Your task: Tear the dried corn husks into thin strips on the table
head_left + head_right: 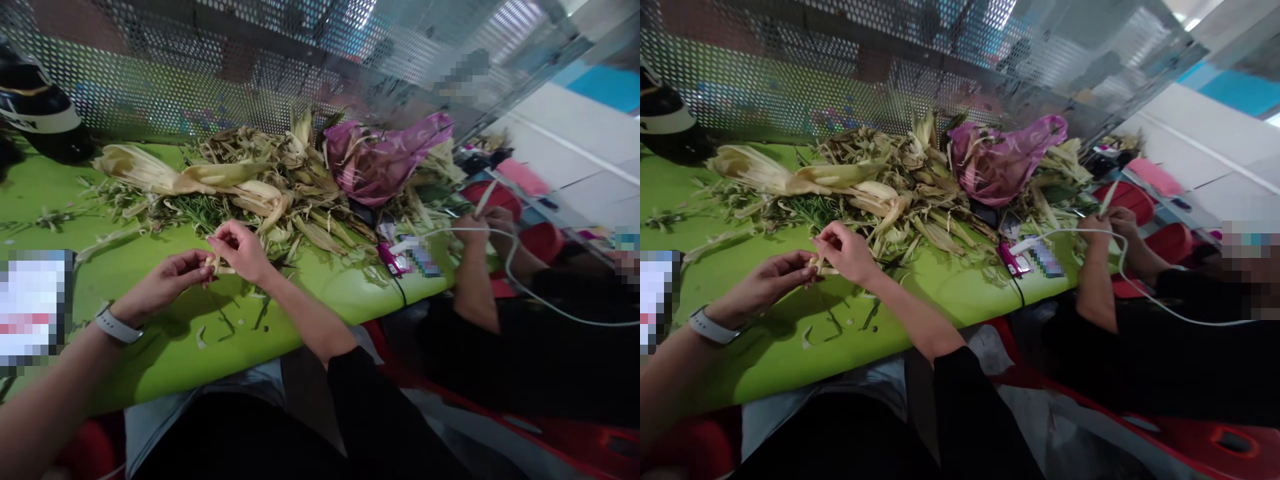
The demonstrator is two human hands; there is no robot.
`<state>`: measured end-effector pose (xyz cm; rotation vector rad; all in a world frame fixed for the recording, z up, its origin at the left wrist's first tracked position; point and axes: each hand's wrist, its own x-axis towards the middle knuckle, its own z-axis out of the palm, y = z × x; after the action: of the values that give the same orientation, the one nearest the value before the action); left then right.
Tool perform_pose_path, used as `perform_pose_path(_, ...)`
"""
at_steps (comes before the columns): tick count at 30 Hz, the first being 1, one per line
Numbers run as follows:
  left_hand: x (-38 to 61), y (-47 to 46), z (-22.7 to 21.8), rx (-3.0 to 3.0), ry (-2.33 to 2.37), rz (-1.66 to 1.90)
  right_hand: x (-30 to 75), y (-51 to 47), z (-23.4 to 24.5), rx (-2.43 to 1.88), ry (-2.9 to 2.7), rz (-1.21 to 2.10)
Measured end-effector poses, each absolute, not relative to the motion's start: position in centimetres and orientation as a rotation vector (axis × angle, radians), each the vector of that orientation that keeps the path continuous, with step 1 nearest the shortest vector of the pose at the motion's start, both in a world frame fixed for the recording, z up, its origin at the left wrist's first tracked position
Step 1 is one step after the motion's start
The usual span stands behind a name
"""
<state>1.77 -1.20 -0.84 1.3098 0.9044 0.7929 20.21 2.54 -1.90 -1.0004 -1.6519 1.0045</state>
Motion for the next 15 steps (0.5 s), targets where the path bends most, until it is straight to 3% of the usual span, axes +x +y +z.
perform_pose_path(5,2.0,-1.2,-0.4,1.013,0.931,0.997,21.2,2.9,-1.1,-1.116,-1.562,0.989)
perform_pose_path(9,1.7,-0.9,-0.6,0.830,0.906,1.071,21.4,2.5,-0.9,-1.128,-1.818,1.091)
perform_pose_path(15,1.7,-0.9,-1.0,0.832,0.924,1.039,20.5,1.9,-1.3,-1.053,-1.982,0.906)
